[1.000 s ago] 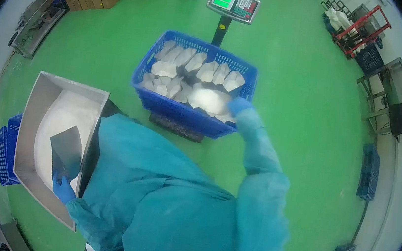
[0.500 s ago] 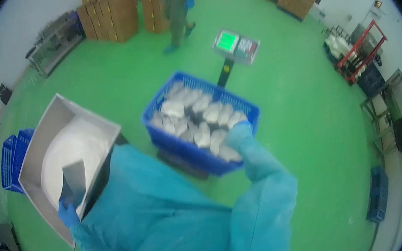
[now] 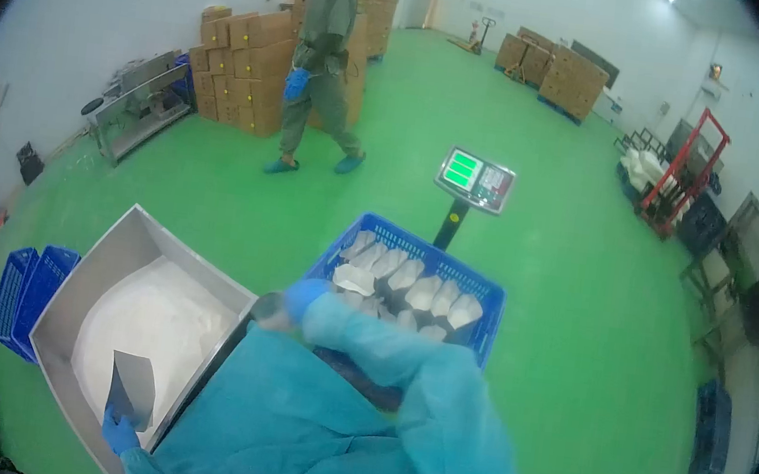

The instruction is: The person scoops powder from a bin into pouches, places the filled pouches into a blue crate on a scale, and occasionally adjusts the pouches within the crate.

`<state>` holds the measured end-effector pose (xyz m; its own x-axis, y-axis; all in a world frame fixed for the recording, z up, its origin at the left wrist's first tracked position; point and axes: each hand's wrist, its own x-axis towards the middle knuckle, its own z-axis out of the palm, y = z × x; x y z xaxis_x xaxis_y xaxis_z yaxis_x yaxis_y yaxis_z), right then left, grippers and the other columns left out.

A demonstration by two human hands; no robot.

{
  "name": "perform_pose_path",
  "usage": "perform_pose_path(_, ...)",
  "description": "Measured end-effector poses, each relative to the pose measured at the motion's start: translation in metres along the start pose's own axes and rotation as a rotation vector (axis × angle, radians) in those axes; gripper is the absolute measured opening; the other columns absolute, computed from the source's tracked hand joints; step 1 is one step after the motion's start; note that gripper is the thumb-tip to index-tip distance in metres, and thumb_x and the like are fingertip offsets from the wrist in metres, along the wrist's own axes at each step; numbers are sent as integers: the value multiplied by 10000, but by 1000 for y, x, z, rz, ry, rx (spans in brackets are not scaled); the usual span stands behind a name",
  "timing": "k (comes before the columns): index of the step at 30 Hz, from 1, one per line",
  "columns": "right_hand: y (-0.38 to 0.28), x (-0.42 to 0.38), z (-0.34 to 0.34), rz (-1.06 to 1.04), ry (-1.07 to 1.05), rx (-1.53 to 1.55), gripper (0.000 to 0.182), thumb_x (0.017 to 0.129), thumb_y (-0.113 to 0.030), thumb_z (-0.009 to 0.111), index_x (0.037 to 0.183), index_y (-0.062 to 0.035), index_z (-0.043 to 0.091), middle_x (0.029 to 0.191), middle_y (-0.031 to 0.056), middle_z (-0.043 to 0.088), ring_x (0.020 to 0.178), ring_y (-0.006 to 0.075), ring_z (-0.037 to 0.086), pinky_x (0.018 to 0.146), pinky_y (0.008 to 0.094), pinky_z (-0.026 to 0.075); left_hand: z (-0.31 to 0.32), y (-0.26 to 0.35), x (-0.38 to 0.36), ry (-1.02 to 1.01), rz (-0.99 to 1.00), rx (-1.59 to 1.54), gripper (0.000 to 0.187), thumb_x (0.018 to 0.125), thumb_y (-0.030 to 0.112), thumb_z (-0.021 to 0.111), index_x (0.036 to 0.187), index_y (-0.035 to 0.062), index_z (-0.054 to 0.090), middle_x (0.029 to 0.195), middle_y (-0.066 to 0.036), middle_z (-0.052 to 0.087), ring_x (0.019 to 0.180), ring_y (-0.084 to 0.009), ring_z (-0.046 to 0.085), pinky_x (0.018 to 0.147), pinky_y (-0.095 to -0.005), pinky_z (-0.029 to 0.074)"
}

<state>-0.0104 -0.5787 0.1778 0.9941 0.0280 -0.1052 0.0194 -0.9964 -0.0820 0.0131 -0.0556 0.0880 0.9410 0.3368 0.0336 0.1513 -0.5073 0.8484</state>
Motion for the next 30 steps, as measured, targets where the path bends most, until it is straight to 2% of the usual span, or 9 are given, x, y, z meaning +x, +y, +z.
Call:
perform_pose_path(7,-137,156,63,-170,-262,-121,225,776,-260,555,844,-113,710,859,120,685,797,327,661,670,434,521,-1,-29,40,2,2,94,493,718,-11,488,1206,-67,528,1131,-147,603,968,-228,581,855,-333,464)
perform_pose_path(11,-164,247,159,-375,-380,-125,330,714,-405,659,914,-148,715,931,115,682,831,314,654,715,415,517,18,-55,72,87,-8,-289,489,770,13,474,1255,-48,498,1259,-148,533,1153,-233,503,989,-349,394)
perform_pose_path(13,-209,260,126,-384,-579,-171,467,683,-525,679,977,-162,701,999,132,668,895,309,642,781,408,505,10,-21,81,170,36,-530,439,792,-9,502,1229,-39,518,1209,-147,559,1068,-208,553,911,-324,450)
perform_pose_path(15,-230,305,175,-366,-675,-319,542,697,-543,650,1096,-174,657,1116,114,635,998,305,613,855,418,482,20,-78,101,447,-18,-423,416,764,-8,538,1178,-8,572,917,-63,618,763,-101,547,653,-253,462)
perform_pose_path(16,-213,341,235,-378,-671,-380,500,743,-522,614,1090,-164,660,1117,117,633,1006,306,610,859,422,479,20,-85,105,548,-32,-267,422,740,9,551,1158,22,600,742,-13,588,588,-58,447,526,-236,390)
perform_pose_path(18,-239,372,260,-509,-681,-471,450,768,-474,597,1081,-156,662,1072,134,644,982,306,616,838,429,478,27,-103,119,650,-87,-232,429,730,24,538,1149,62,625,556,13,468,520,-47,403,489,-234,362)
perform_pose_path(24,-310,359,471,-791,-588,-348,293,823,-267,501,1001,-104,668,985,176,652,915,322,627,828,423,478,17,-107,140,257,-278,14,417,730,98,583,1144,121,627,517,-54,499,465,-157,488,499,-314,422)
perform_pose_path(27,-331,313,473,-571,-770,-152,271,809,-202,478,964,-80,664,989,174,649,928,328,618,829,426,473,28,-117,142,61,-207,213,415,717,138,612,1131,130,616,564,-93,552,504,-238,546,520,-372,451)
perform_pose_path(30,-330,312,445,-606,-861,-117,267,806,-232,515,969,-78,660,982,158,646,948,334,598,842,426,464,37,-123,144,-71,-232,296,459,721,150,597,1178,132,565,633,-108,594,576,-273,590,546,-404,474)
